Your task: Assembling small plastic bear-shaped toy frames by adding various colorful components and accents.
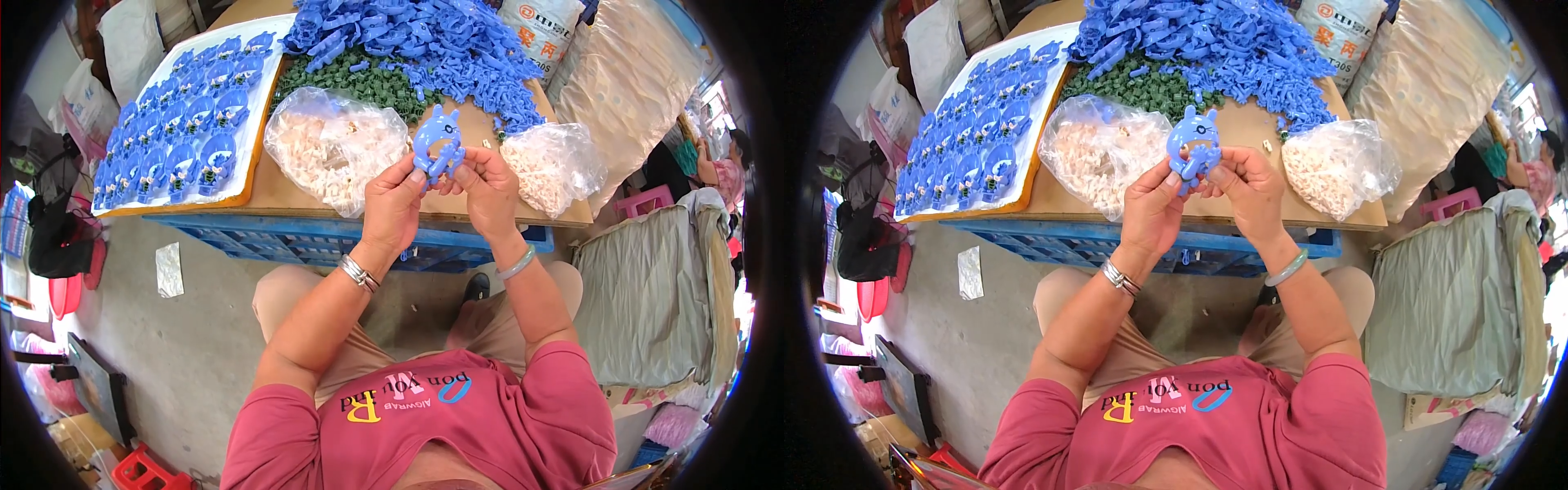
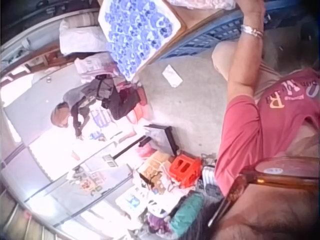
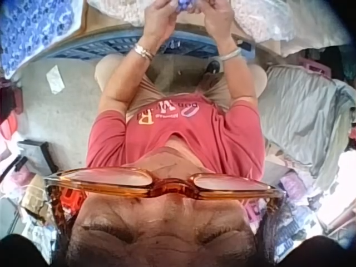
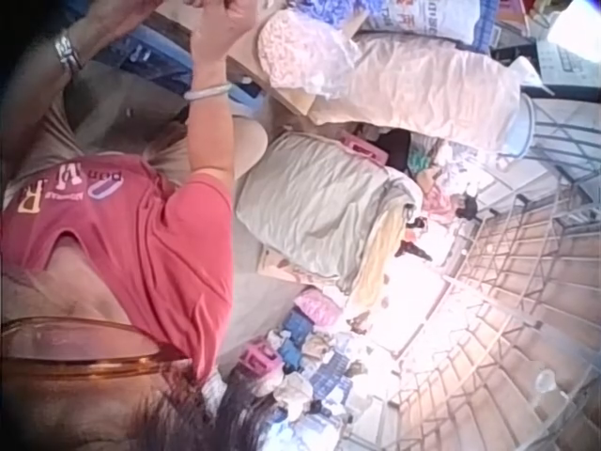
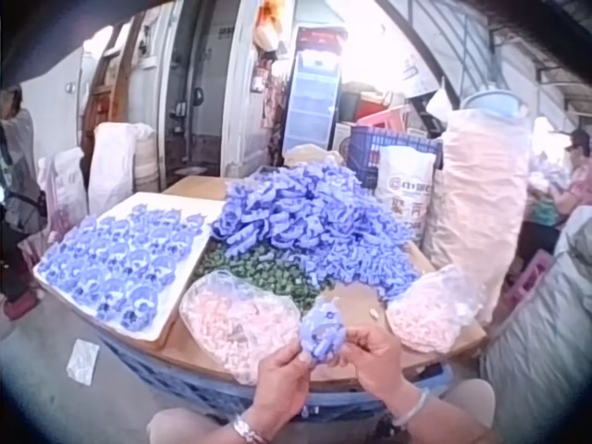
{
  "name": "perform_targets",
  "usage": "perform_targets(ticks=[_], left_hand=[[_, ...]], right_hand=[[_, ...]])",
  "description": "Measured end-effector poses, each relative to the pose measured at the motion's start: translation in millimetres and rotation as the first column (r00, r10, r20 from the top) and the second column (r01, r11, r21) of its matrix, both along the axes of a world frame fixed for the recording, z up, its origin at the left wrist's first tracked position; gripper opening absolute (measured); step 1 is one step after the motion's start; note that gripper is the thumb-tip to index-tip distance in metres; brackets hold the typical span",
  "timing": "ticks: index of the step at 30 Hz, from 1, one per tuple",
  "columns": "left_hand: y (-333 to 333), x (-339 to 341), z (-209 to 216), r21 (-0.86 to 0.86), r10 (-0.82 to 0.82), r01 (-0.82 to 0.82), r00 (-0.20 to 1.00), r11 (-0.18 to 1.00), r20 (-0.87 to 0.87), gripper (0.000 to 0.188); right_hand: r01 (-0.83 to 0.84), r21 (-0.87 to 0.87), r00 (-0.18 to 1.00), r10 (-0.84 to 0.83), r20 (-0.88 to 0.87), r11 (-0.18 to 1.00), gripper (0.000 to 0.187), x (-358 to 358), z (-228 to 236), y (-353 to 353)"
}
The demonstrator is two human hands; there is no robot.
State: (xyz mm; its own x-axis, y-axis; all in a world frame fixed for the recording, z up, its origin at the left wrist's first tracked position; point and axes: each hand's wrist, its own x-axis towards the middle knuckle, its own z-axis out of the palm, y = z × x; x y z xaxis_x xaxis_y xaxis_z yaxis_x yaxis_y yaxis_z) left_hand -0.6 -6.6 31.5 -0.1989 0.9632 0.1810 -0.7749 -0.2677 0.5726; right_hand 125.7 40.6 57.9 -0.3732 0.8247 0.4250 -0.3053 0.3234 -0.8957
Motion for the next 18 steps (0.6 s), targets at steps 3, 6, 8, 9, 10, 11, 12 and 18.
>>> perform_targets(ticks=[3, 6, 8, 9, 10, 11, 12, 18], left_hand=[[0, 1, -1, -0.009, -0.016, 0.016, 0.999, 1.0, 0.035, 0.029], [-1, 2, 0, -0.003, -0.001, 0.001, 0.999, 1.0, 0.035, 0.03], [-1, 0, 1, -0.003, 0.006, -0.006, 1.0, 1.0, 0.006, 0.029], [0, 0, 0, -0.004, 0.005, -0.005, 1.0, 1.0, 0.006, 0.029], [1, 0, -1, -0.026, 0.002, -0.002, 1.0, 1.0, 0.0, 0.029], [1, 1, -2, -0.049, -0.001, 0.001, 1.0, 0.999, -0.006, 0.029], [1, 1, -1, -0.05, -0.004, 0.003, 1.0, 0.999, -0.004, 0.029], [2, 5, -9, -0.073, -0.017, 0.014, 0.998, 0.997, -0.052, 0.028]], right_hand=[[-0.006, -0.034, 1.0, 0.007, 0.027, 0.999, 0.017, 1, 1, 2], [-0.024, -0.027, 1.0, 0.024, 0.007, 0.999, 0.015, -2, 3, -1], [-0.014, 0.0, 0.998, 0.014, 0.063, 1.0, 0.015, -1, 6, 0], [-0.006, 0.028, 0.993, 0.002, 0.119, 1.0, 0.015, 1, 7, 1], [-0.004, 0.027, 0.993, 0.001, 0.12, 1.0, 0.015, 3, 6, 3], [-0.019, 0.068, 0.991, 0.01, 0.132, 0.998, 0.015, 5, 2, 5], [-0.034, 0.108, 0.989, 0.018, 0.145, 0.994, 0.014, 7, 0, 7], [0.034, 0.073, 0.985, -0.045, 0.164, 0.997, 0.018, 5, -16, 15]])
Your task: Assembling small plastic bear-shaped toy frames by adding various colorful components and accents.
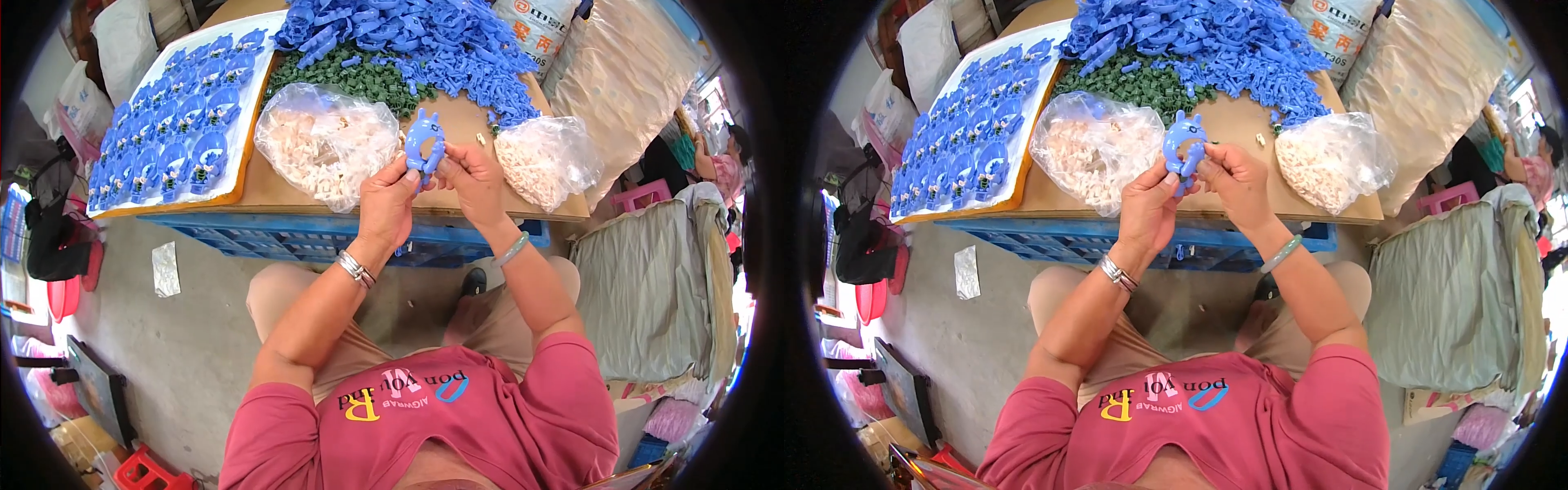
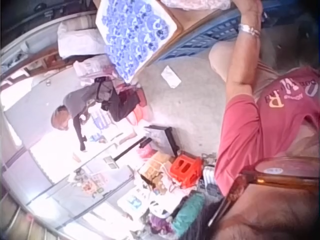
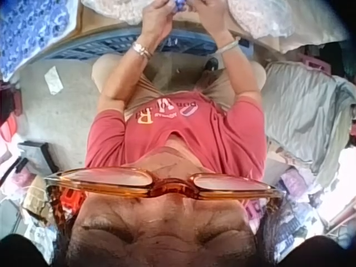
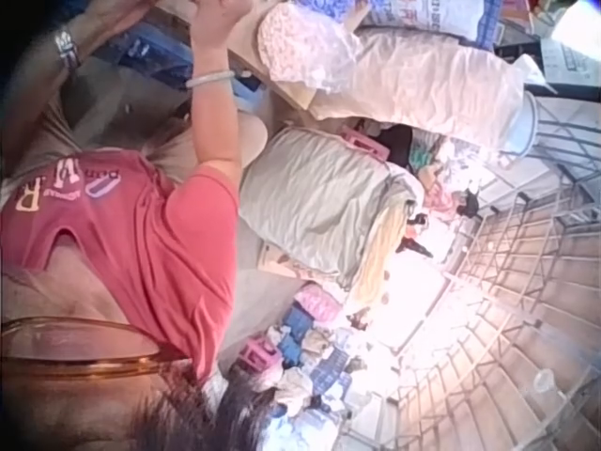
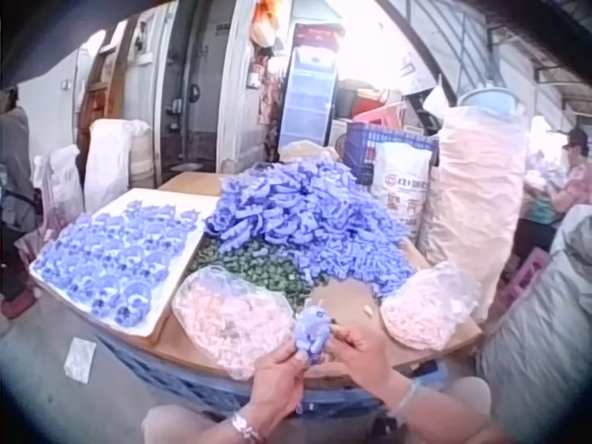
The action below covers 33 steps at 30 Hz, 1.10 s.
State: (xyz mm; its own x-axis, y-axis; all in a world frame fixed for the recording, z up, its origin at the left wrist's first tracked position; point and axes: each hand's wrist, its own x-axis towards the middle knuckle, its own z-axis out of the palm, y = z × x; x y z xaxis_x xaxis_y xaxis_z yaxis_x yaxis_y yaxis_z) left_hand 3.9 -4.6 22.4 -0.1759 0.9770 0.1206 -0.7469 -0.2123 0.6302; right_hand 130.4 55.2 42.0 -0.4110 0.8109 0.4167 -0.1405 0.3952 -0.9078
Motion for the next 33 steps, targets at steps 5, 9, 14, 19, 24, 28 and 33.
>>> perform_targets(ticks=[5, 9, 14, 19, 24, 28, 33], left_hand=[[3, -4, 0, 0.029, -0.115, 0.112, 0.983, 0.993, 0.142, 0.029], [3, 1, 6, -0.028, -0.044, 0.052, 0.971, 0.998, 0.233, 0.025], [-3, -7, 15, 0.06, 0.075, -0.077, 0.996, 0.995, 0.038, 0.029], [-10, -5, 18, 0.301, 0.385, -0.29, 0.861, 0.908, -0.332, 0.03], [-15, -8, 26, 0.47, 0.518, -0.289, 0.706, 0.834, -0.484, 0.028], [-16, -7, 28, 0.488, 0.552, -0.308, 0.66, 0.817, -0.509, 0.028], [-14, -4, 20, 0.412, 0.467, -0.277, 0.738, 0.868, -0.487, 0.027]], right_hand=[[-0.037, -0.211, 0.998, 0.026, -0.053, 0.977, 0.022, -5, 9, -5], [-0.028, -0.226, 0.966, -0.032, -0.258, 0.974, 0.028, 2, -2, 0], [-0.171, -0.283, 0.943, 0.074, -0.325, 0.944, 0.033, -12, 0, -5], [-0.276, -0.288, 0.903, 0.144, -0.404, 0.917, 0.029, -11, -2, -7], [-0.341, -0.259, 0.884, 0.214, -0.415, 0.904, 0.018, -6, -1, -8], [-0.375, -0.251, 0.871, 0.246, -0.426, 0.893, 0.017, -6, 0, -8], [-0.243, -0.283, 0.936, 0.148, -0.321, 0.928, 0.021, -7, 2, -11]])
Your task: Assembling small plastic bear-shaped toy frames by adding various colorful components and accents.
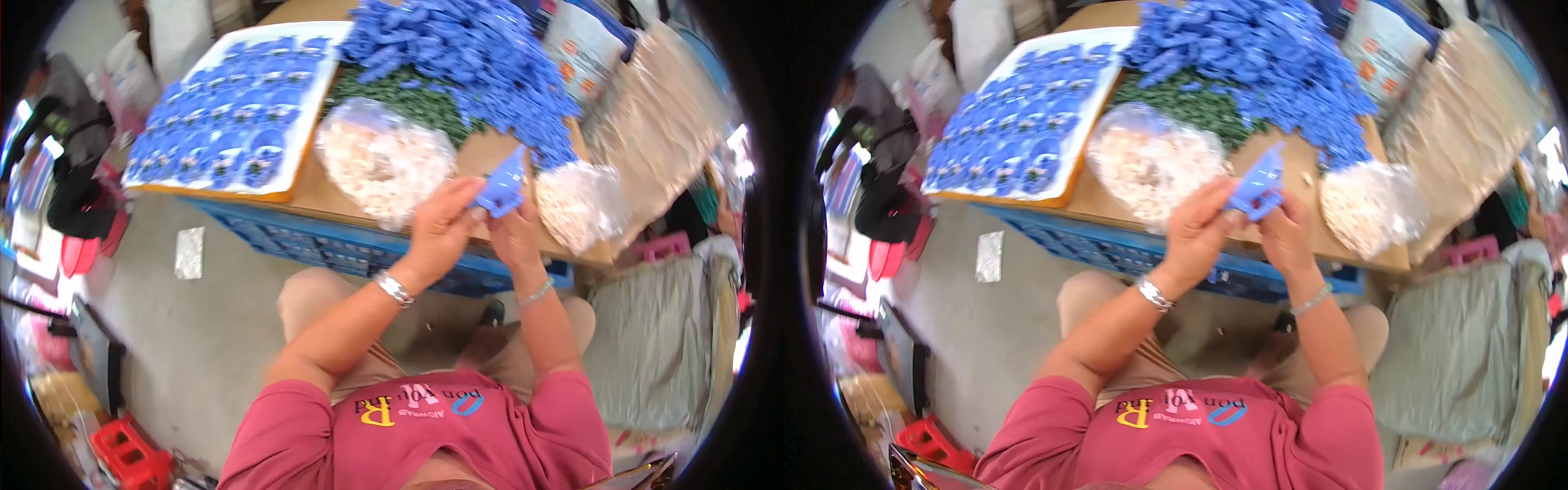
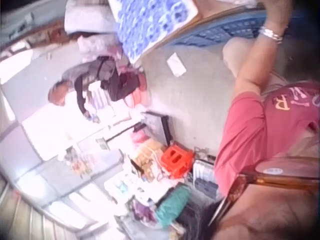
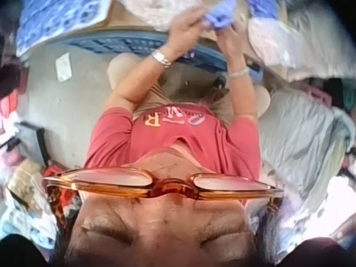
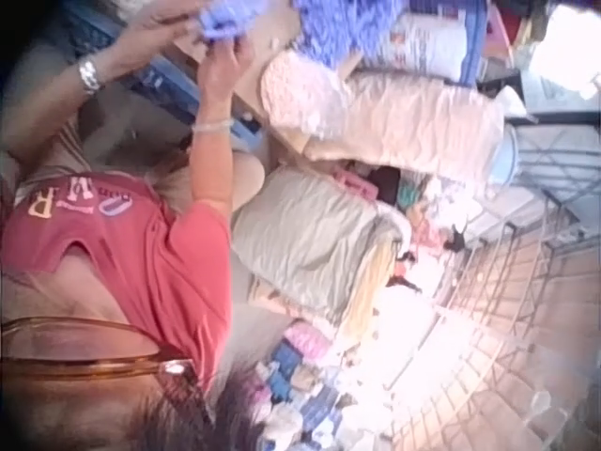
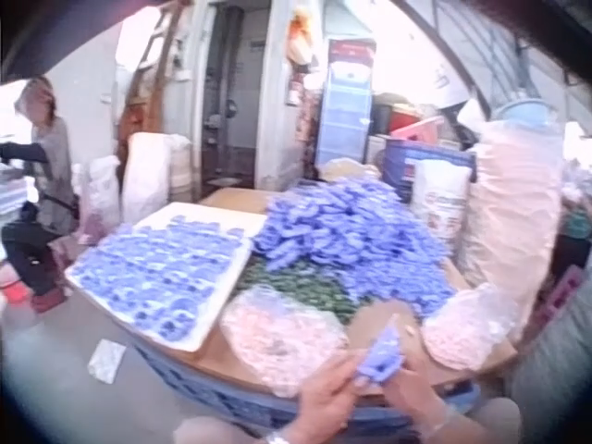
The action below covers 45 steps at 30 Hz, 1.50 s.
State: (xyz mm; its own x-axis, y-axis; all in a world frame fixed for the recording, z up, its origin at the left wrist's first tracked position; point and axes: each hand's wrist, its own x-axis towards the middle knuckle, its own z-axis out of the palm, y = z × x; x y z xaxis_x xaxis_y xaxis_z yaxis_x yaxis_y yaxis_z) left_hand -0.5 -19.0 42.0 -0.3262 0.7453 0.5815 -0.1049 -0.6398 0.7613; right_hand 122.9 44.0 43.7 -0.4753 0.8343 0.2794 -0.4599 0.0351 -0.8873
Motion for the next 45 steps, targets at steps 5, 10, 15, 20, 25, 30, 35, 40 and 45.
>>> perform_targets(ticks=[5, 10, 15, 20, 25, 30, 35, 40, 45], left_hand=[[3, 3, 1, 0.006, -0.266, 0.327, 0.759, 0.945, 0.594, 0.028], [1, -37, 27, -0.045, -0.115, 0.204, 0.707, 0.978, 0.697, 0.033], [1, -103, 66, -0.033, 0.118, -0.124, 0.789, 0.992, 0.603, 0.028], [18, -215, 100, -0.137, 0.499, -0.484, 0.789, 0.864, 0.358, 0.03], [62, -382, 94, -0.107, 0.818, -0.824, 0.565, 0.556, -0.109, 0.022], [93, -473, 80, -0.025, 0.798, -0.985, 0.151, 0.169, -0.584, 0.024], [136, -526, 58, 0.212, 0.502, -0.971, -0.131, 0.108, -0.855, 0.028], [150, -535, 61, 0.116, 0.174, -0.993, -0.112, 0.014, -0.978, 0.022], [168, -559, 47, 0.209, 0.039, -0.977, -0.208, 0.033, -0.977, 0.019]], right_hand=[[0.003, -0.078, 0.999, -0.001, 0.035, 0.997, 0.028, 9, -3, 5], [0.285, 0.105, 0.831, -0.301, 0.468, 0.953, 0.024, 33, -10, 18], [0.23, 0.185, 0.799, -0.294, 0.525, 0.956, 0.021, 53, -23, 28], [0.29, 0.114, 0.832, -0.309, 0.46, 0.95, 0.016, 54, -24, 26], [0.29, 0.215, 0.811, -0.359, 0.462, 0.932, 0.013, 62, -35, 24], [0.331, 0.237, 0.775, -0.406, 0.484, 0.913, 0.01, 66, -42, 20], [0.396, 0.244, 0.704, -0.463, 0.539, 0.886, 0.01, 74, -48, 21], [0.263, 0.102, 0.533, -0.233, 0.814, 0.959, 0.024, 72, -17, 25], [0.282, 0.134, 0.618, -0.287, 0.732, 0.95, 0.025, 94, -43, 22]])
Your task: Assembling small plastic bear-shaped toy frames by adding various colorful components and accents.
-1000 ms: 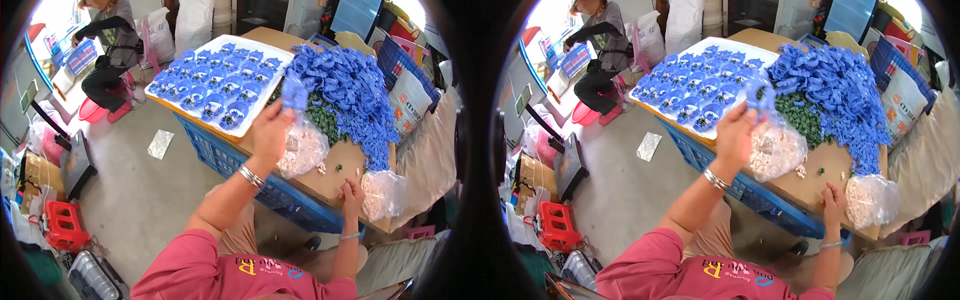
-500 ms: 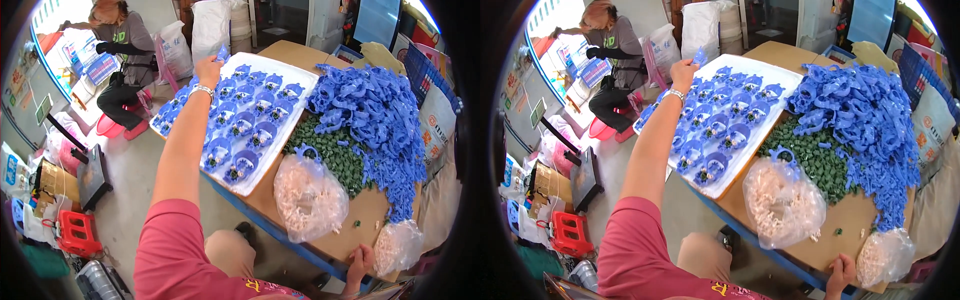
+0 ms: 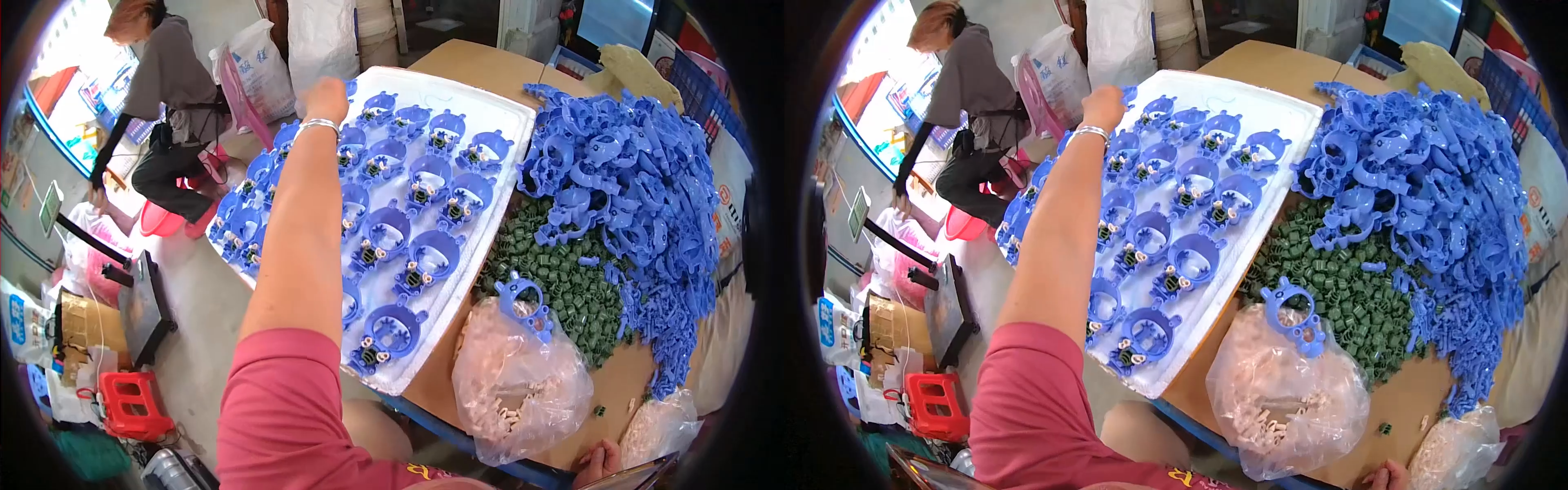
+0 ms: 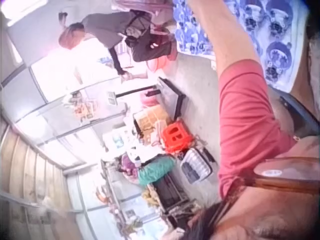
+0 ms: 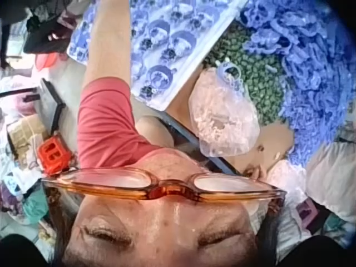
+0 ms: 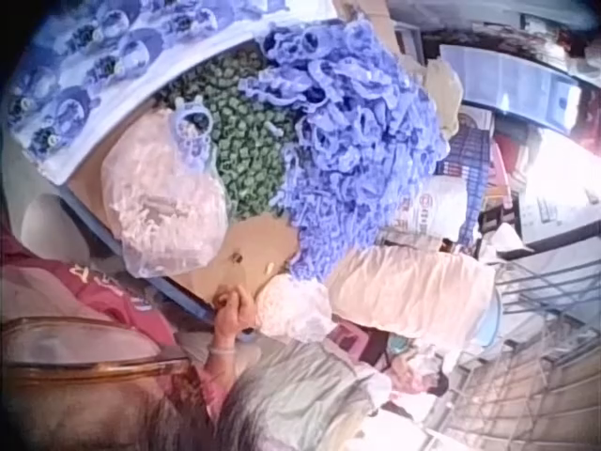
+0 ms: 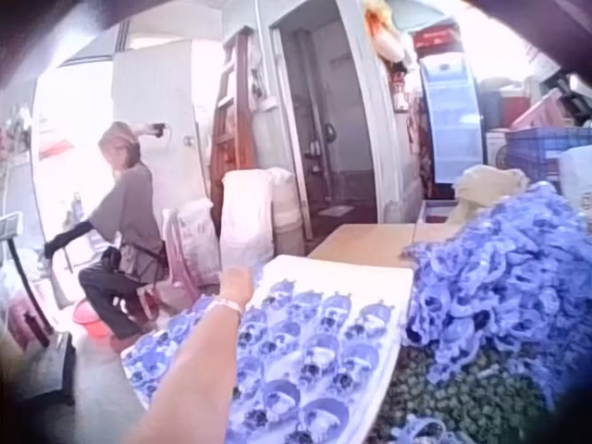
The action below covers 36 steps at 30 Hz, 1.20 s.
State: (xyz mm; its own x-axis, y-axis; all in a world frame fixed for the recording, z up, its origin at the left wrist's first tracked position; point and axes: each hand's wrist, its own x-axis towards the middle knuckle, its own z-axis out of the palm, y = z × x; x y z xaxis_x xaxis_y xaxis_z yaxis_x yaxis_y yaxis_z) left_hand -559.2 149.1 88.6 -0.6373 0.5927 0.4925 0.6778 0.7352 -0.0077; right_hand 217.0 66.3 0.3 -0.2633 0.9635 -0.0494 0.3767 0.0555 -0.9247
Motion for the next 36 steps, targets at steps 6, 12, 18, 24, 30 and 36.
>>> perform_targets(ticks=[6, 12, 18, 24, 30, 36], left_hand=[[4, 15, 0, -0.23, 0.011, -0.012, 1.0, 0.973, -0.005, 0.02], [0, 15, 5, -0.208, 0.012, 0.022, 0.987, 0.978, 0.161, 0.021], [-10, 6, 41, -0.048, -0.022, 0.026, 0.997, 0.999, 0.076, 0.024], [-39, 61, 96, 0.23, -0.225, 0.245, 0.968, 0.942, -0.11, 0.019], [-82, 196, 133, 0.526, -0.607, 0.585, 0.78, 0.617, -0.155, 0.023], [-150, 438, 94, 0.737, -0.979, 0.67, 0.194, 0.09, -0.058, 0.024]], right_hand=[[0.127, -0.036, 0.989, -0.129, -0.076, 0.991, 0.024, -32, 15, -6], [0.173, 0.024, 0.982, -0.171, -0.081, 0.985, 0.024, -25, 6, -9], [0.062, 0.055, 0.997, -0.06, -0.052, 0.997, 0.022, -21, 9, -2], [0.118, 0.105, 0.965, -0.089, -0.248, 0.987, 0.011, -22, -4, 0], [0.02, 0.176, 0.968, 0.025, -0.251, 0.984, 0.012, -38, 6, 3], [0.013, 0.163, 0.972, 0.025, -0.232, 0.986, 0.014, -33, 2, 2]])
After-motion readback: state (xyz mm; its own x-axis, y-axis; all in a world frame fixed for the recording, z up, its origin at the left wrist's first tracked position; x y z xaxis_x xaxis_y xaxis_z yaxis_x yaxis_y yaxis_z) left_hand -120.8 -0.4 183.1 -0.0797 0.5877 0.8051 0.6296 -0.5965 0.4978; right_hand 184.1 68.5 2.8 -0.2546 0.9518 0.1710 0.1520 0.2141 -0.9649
